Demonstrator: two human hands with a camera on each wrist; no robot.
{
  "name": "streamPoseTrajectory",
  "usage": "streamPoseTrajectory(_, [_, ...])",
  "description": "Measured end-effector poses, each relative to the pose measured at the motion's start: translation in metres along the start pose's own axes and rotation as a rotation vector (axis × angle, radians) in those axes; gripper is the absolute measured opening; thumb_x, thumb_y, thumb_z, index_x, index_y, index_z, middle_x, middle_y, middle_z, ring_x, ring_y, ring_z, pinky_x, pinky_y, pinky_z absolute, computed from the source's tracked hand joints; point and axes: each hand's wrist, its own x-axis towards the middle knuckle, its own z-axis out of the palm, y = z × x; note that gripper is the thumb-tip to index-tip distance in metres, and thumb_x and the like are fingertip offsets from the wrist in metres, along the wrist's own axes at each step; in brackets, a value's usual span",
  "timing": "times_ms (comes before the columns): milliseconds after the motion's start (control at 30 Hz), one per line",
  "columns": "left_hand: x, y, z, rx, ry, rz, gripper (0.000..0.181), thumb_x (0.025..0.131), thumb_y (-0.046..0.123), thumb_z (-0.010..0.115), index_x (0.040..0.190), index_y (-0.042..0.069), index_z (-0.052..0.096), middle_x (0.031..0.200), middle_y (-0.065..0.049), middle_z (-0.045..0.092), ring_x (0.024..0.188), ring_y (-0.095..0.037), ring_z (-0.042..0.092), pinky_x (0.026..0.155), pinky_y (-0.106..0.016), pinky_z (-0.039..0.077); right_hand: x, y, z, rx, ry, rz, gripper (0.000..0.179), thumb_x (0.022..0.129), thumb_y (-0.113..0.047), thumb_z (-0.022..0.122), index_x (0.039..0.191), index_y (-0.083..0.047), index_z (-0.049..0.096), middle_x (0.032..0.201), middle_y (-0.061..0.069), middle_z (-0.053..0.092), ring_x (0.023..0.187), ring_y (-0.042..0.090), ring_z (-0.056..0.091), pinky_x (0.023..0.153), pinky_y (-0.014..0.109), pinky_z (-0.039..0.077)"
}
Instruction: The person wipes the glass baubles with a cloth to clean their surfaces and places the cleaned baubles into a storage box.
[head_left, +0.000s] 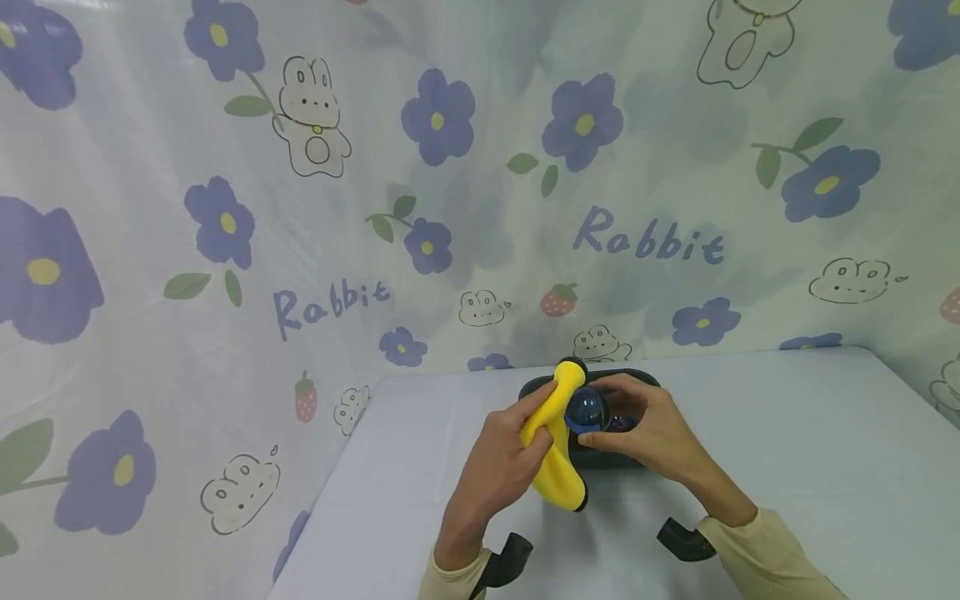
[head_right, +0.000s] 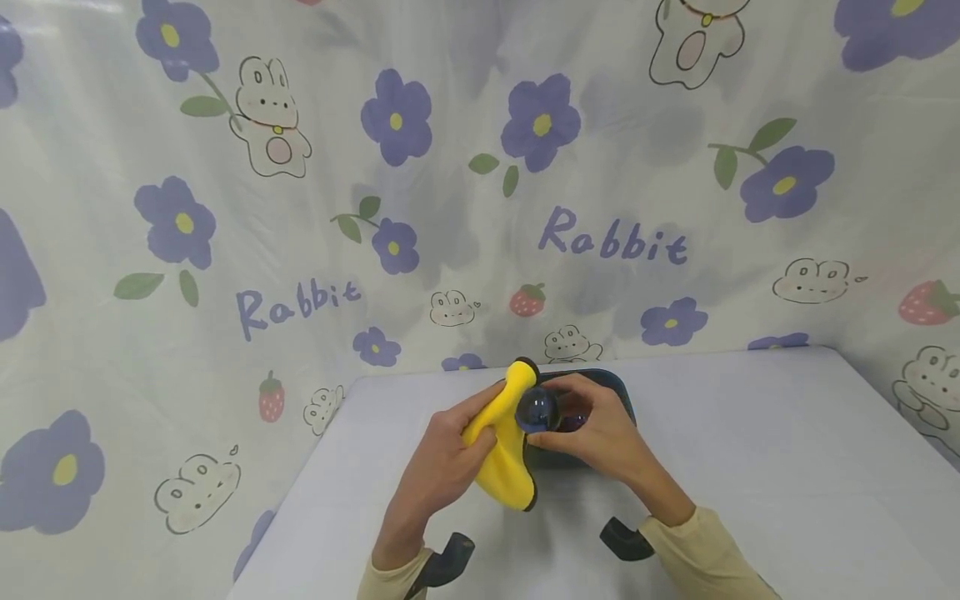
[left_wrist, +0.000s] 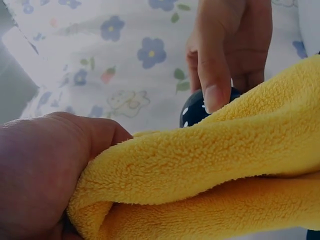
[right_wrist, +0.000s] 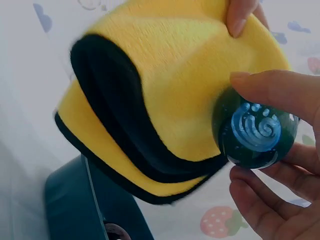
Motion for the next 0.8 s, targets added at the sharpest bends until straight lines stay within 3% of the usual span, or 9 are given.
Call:
streamPoseTrajectory(467, [0.002,-0.003,0.002,-0.007,0.002,0.014,0.054,0.097,0.008,0.052,0.15,0.017,0.055,0.117,-0.005,0.07,0.079,-0.009,0.059,0.076,-0.022,0.053,-0.003,-0.002,0.007,0.059,-0.081,-0.051,0.056,0.072,-0.021,0.094,0.123,-0.015,0.072,0.113,0.0,0.068,0.092,0.009,0.07,0.085,0.026,0.061])
streamPoseTrajectory(800, [0.005,-0.01,0.0,-0.003,-0.027,0.034,0.052,0.099,0.008,0.048,0.15,0.018,0.056,0.109,-0.004,0.068,0.073,-0.006,0.056,0.07,-0.021,0.051,-0.004,-0.004,0.008,0.094,-0.111,-0.11,0.06,0.072,-0.015,0.094,0.127,-0.012,0.071,0.12,0.002,0.068,0.095,0.009,0.07,0.085,0.028,0.061])
